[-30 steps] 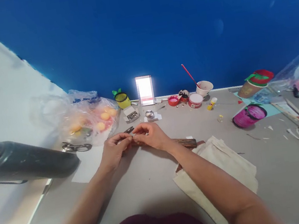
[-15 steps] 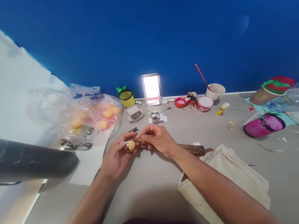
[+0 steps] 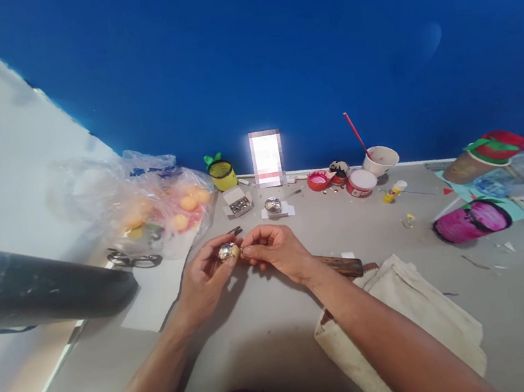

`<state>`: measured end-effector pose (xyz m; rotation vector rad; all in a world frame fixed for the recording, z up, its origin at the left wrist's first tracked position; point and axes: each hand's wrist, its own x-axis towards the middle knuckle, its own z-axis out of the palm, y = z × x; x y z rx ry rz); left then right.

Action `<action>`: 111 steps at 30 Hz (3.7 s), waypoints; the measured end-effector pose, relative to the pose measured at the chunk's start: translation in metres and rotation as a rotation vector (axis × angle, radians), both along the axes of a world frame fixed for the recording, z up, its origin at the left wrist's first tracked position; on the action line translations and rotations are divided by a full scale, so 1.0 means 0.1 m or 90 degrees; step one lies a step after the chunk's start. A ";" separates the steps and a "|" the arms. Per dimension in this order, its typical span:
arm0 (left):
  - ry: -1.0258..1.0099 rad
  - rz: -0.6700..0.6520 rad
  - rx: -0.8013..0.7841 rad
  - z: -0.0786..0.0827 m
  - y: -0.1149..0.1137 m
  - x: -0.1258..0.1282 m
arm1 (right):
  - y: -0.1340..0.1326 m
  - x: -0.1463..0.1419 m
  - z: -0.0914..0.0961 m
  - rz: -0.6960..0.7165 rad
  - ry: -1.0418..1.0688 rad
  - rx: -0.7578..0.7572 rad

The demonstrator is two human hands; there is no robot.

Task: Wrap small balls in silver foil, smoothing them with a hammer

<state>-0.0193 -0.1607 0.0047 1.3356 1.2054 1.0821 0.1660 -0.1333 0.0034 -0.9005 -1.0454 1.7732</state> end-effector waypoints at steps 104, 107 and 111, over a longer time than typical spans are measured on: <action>-0.420 -0.020 -0.139 0.06 0.03 -0.07 | -0.11 -0.09 -0.08 -0.085 -0.502 0.476; -0.346 -0.046 -0.138 -0.03 -0.03 0.03 | -0.10 -0.08 -0.04 -0.070 -0.426 0.496; -0.302 -0.058 -0.148 -0.09 -0.07 0.08 | -0.11 -0.08 -0.03 -0.030 -0.416 0.550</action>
